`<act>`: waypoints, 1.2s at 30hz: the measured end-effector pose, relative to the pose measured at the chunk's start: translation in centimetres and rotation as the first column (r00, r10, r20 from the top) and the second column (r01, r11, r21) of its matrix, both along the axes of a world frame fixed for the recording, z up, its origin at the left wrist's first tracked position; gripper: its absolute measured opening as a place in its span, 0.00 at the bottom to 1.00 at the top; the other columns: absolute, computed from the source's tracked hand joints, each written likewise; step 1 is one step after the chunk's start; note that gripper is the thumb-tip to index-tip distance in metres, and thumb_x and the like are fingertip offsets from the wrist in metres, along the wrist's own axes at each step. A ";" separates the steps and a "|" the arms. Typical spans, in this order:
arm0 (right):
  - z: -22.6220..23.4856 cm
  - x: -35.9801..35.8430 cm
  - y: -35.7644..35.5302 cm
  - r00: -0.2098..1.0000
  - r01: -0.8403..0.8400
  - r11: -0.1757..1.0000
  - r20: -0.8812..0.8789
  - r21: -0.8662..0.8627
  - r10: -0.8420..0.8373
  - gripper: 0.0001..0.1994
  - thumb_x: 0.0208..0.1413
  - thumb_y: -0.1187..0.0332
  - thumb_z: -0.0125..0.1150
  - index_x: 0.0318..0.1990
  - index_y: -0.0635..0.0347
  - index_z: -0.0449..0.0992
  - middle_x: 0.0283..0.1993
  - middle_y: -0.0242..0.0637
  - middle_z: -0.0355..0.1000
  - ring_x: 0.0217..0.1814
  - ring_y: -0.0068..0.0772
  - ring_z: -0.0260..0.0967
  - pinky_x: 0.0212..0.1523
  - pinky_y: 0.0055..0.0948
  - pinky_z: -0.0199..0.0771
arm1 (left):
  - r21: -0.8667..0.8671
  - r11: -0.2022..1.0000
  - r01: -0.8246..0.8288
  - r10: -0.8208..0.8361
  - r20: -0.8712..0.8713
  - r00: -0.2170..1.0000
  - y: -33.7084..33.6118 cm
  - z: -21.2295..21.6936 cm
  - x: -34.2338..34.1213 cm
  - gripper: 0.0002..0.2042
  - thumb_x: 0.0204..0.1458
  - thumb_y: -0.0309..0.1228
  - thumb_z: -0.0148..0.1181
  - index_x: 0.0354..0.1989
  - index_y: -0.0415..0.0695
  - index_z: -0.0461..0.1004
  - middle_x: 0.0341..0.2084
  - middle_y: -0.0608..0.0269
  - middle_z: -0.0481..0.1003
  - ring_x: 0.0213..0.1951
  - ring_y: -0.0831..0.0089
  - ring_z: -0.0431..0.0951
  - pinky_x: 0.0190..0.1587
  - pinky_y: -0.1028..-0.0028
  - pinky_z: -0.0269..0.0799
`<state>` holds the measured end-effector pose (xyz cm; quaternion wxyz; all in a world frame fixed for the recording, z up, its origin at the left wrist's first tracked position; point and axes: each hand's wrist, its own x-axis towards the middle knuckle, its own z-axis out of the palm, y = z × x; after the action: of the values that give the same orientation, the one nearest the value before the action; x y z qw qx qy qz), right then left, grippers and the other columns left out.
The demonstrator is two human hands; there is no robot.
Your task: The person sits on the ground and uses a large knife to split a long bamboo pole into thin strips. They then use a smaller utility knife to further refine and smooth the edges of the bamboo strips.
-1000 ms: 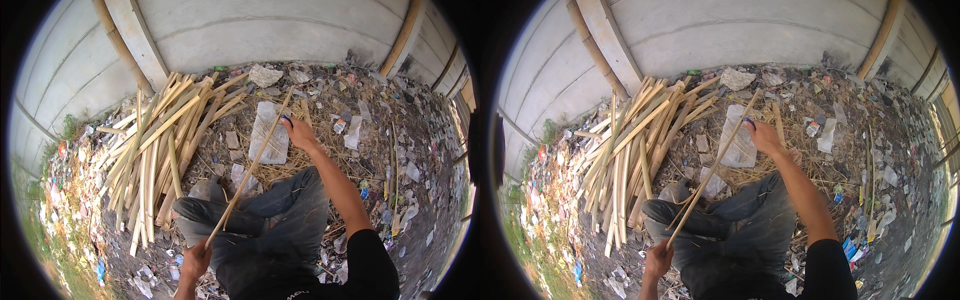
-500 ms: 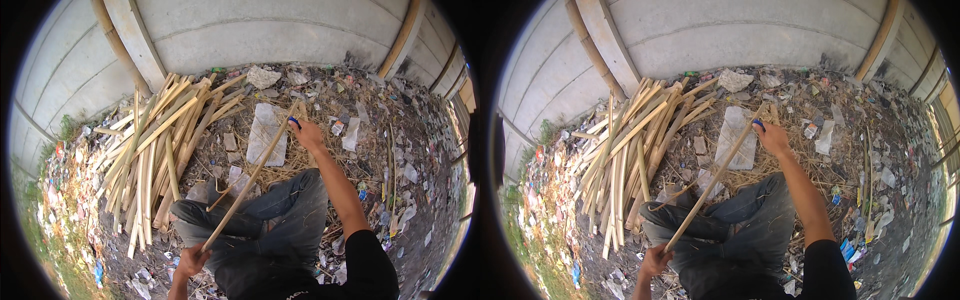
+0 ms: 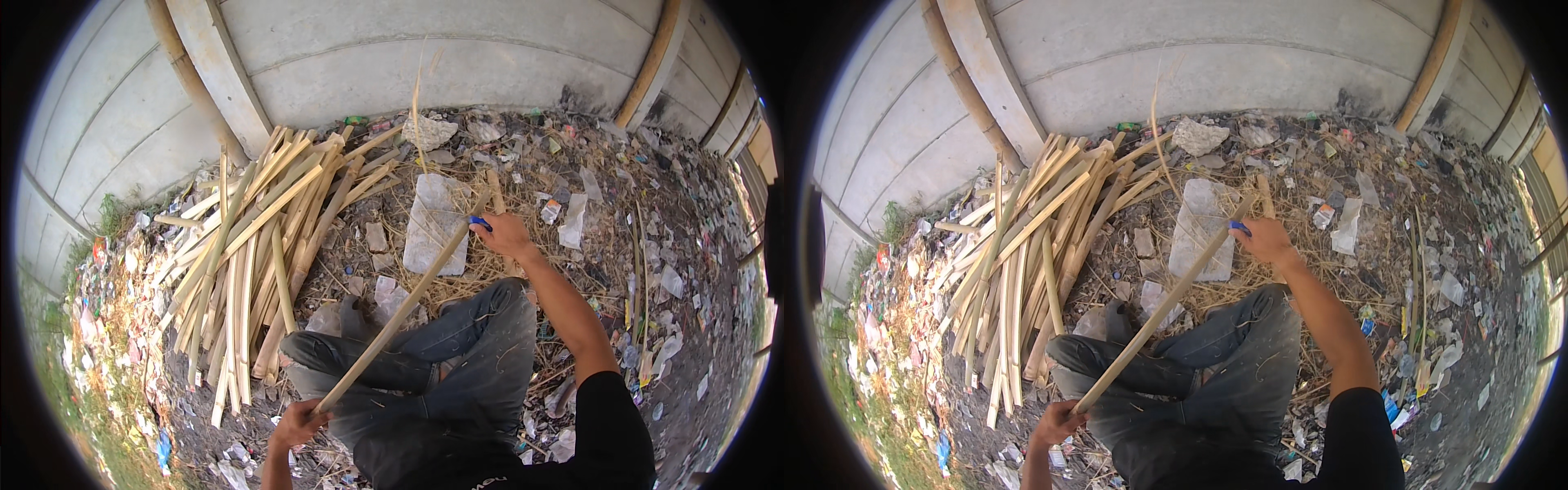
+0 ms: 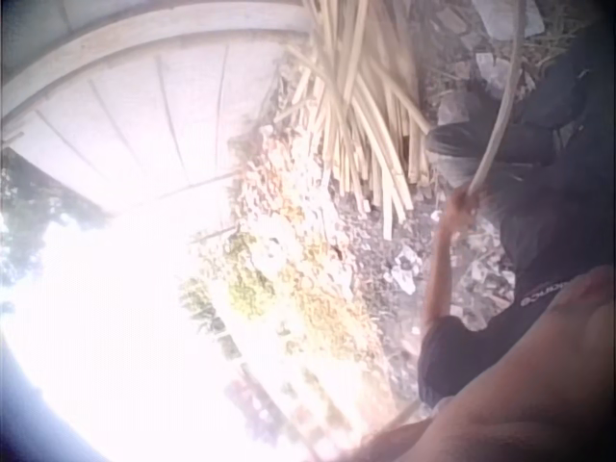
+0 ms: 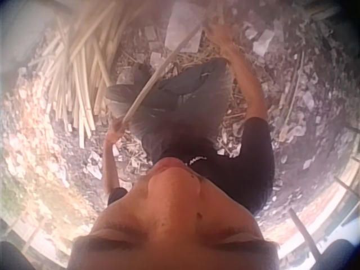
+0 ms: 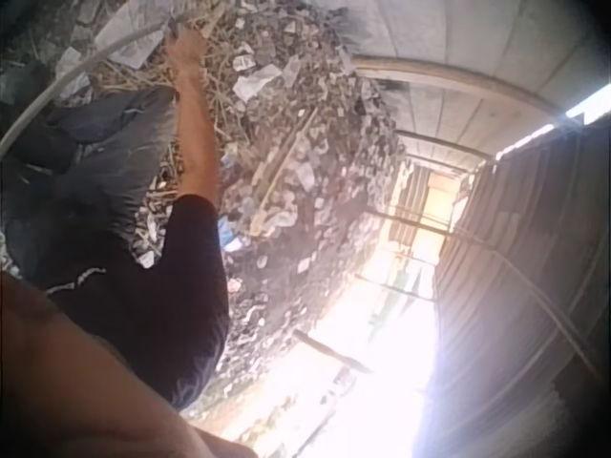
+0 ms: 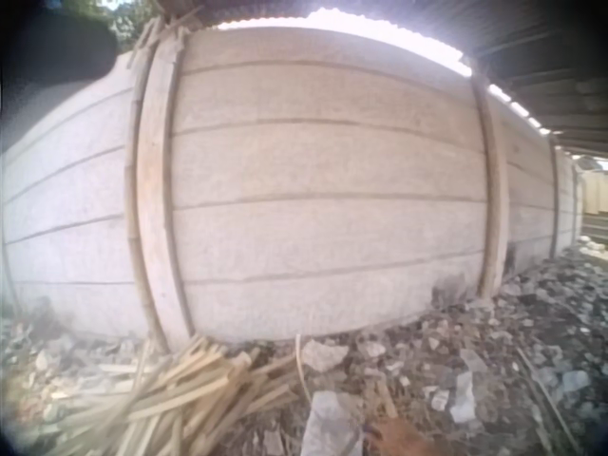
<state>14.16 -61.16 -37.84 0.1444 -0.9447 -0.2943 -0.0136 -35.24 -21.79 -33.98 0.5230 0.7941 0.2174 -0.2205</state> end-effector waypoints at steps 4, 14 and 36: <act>0.2 1.0 -2.8 0.976 -0.039 0.987 -0.205 0.158 0.071 0.28 0.59 0.42 0.68 0.53 0.59 0.81 0.33 0.44 0.79 0.37 0.50 0.80 0.42 0.46 0.80 | 0.165 0.984 0.060 -0.070 0.052 0.996 0.4 0.7 -0.2 0.11 0.60 0.34 0.68 0.44 0.38 0.83 0.24 0.58 0.83 0.27 0.74 0.81 0.33 0.68 0.77; 0.5 1.2 -0.6 0.976 -0.216 0.946 0.026 0.243 0.216 0.21 0.49 0.49 0.79 0.49 0.44 0.86 0.44 0.36 0.80 0.47 0.45 0.80 0.44 0.44 0.78 | 0.298 0.950 0.089 -0.123 0.099 0.987 1.1 1.8 -0.1 0.12 0.58 0.36 0.70 0.42 0.40 0.83 0.24 0.57 0.83 0.27 0.72 0.83 0.32 0.68 0.76; -0.2 8.4 -9.9 0.882 0.442 -0.623 -0.438 0.645 0.172 0.13 0.74 0.52 0.55 0.45 0.51 0.75 0.39 0.25 0.76 0.21 0.19 0.55 0.29 0.26 0.64 | 0.236 0.959 0.155 -0.174 0.062 0.983 1.9 0.9 -0.9 0.16 0.55 0.34 0.72 0.50 0.43 0.85 0.21 0.58 0.82 0.24 0.77 0.79 0.30 0.71 0.74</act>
<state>22.54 -71.04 -38.07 0.9420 -0.3004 0.0803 -0.1263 -36.14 -19.92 -33.07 0.4160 0.8730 0.1527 -0.2037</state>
